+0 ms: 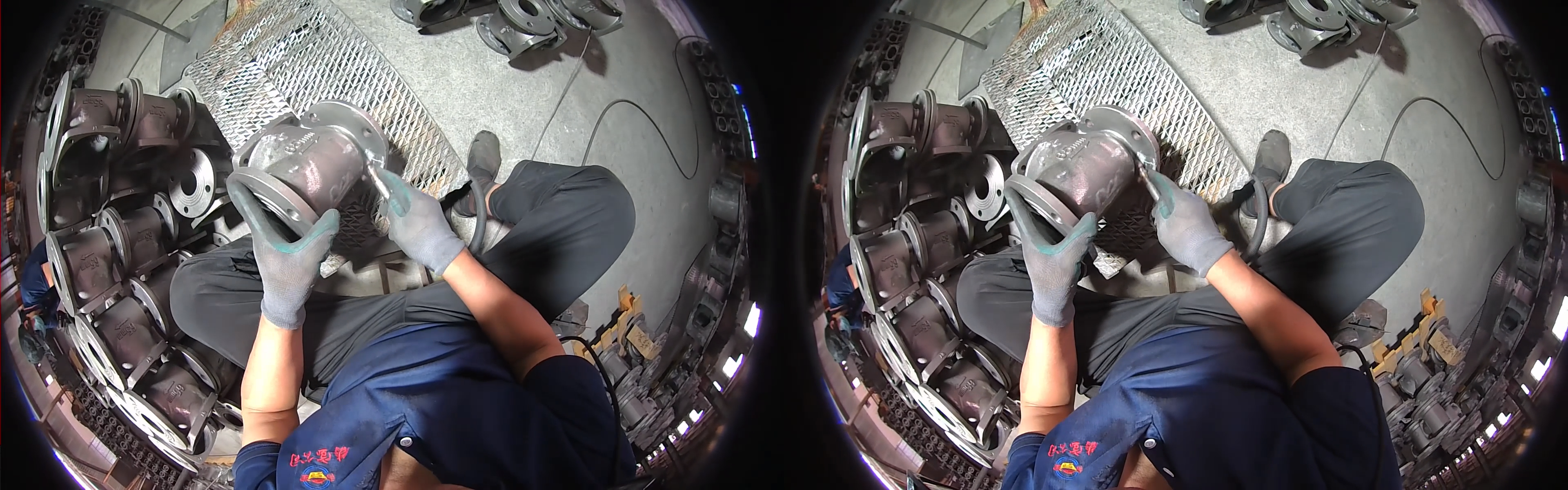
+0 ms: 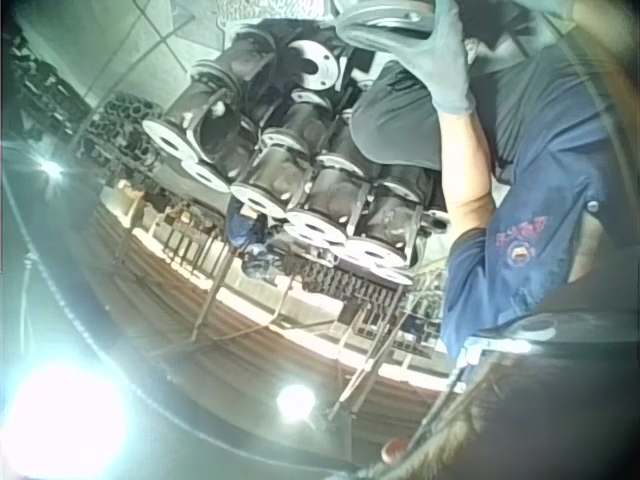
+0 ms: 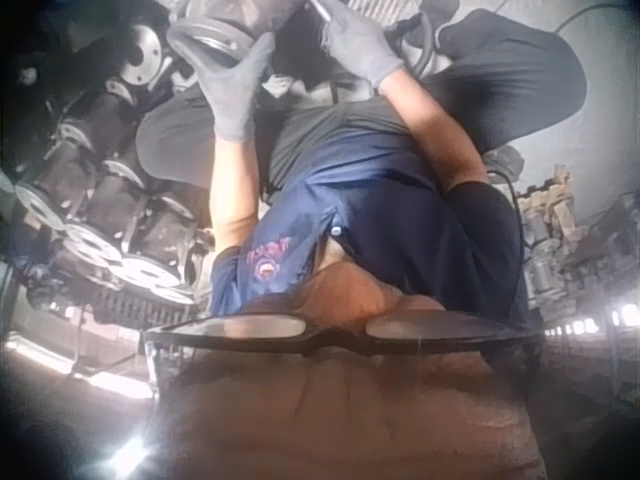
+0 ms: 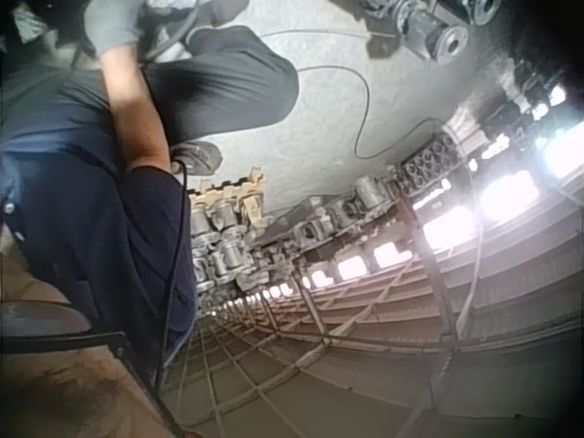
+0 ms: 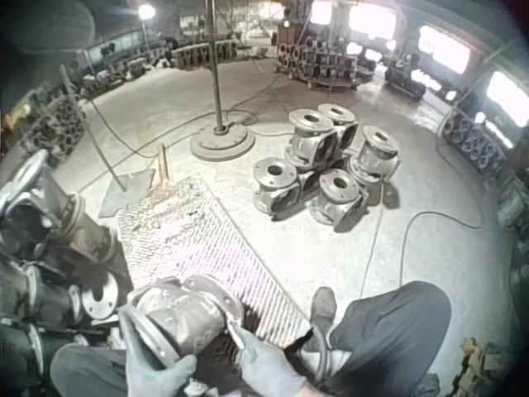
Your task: The person sits on the floor and uses a small grinding tool to smooth the interior surfaces of a metal component, then rotates the object to grind its exterior edges. They set the finished piece aside and repeat the grinding process on another metal component.
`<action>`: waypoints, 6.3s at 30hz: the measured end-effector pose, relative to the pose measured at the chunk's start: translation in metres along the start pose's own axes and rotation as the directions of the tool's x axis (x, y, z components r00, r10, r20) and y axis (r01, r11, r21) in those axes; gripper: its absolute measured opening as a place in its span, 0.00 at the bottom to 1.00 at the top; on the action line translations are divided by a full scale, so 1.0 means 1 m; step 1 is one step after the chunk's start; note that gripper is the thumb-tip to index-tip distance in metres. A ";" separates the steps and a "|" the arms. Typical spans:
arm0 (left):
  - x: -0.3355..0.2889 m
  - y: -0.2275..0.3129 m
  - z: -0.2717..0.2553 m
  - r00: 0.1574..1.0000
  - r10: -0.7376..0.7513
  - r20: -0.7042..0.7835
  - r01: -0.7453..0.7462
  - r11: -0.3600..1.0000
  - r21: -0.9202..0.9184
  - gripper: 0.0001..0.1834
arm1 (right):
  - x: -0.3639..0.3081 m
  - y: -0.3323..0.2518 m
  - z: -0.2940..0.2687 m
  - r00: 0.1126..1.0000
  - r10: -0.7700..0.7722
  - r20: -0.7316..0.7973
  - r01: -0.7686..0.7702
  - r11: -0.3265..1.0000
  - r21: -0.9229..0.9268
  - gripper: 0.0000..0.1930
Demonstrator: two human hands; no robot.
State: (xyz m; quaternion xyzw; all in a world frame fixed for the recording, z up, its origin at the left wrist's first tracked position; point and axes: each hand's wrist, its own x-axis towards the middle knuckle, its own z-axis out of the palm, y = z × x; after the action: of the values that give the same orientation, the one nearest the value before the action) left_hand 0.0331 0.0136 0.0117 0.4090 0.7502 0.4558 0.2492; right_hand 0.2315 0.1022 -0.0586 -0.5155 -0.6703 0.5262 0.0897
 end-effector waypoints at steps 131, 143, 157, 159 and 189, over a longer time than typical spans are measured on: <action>-0.022 -0.102 -0.053 0.998 0.056 -0.001 -0.055 0.986 -0.158 0.52 | -0.014 -0.092 -0.019 0.923 -0.331 0.197 0.371 0.628 -0.684 0.17; -0.029 -0.104 -0.051 0.992 -0.129 0.016 0.115 0.815 -0.568 0.51 | -0.018 -0.089 -0.015 0.957 -0.231 0.178 0.290 0.695 -0.658 0.21; -0.022 -0.051 -0.057 0.904 -0.417 0.099 0.373 0.651 -0.661 0.54 | -0.038 -0.052 0.005 0.975 -0.214 0.066 0.220 0.853 -0.474 0.25; -0.024 -0.057 -0.058 0.901 -0.406 0.151 0.376 0.561 -0.737 0.55 | -0.047 -0.054 0.008 0.983 -0.179 0.051 0.178 0.832 -0.525 0.25; -0.014 -0.101 -0.055 0.935 -0.330 -0.132 0.226 0.839 -0.494 0.10 | -0.049 -0.003 0.026 0.897 -0.441 0.017 0.372 0.735 -0.567 0.38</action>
State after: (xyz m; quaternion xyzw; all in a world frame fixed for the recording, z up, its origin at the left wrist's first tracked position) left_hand -0.0395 -0.0503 -0.0523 0.1714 0.6904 0.6239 0.3236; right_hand 0.2350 0.0477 -0.0467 -0.3898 -0.8836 0.2440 0.0883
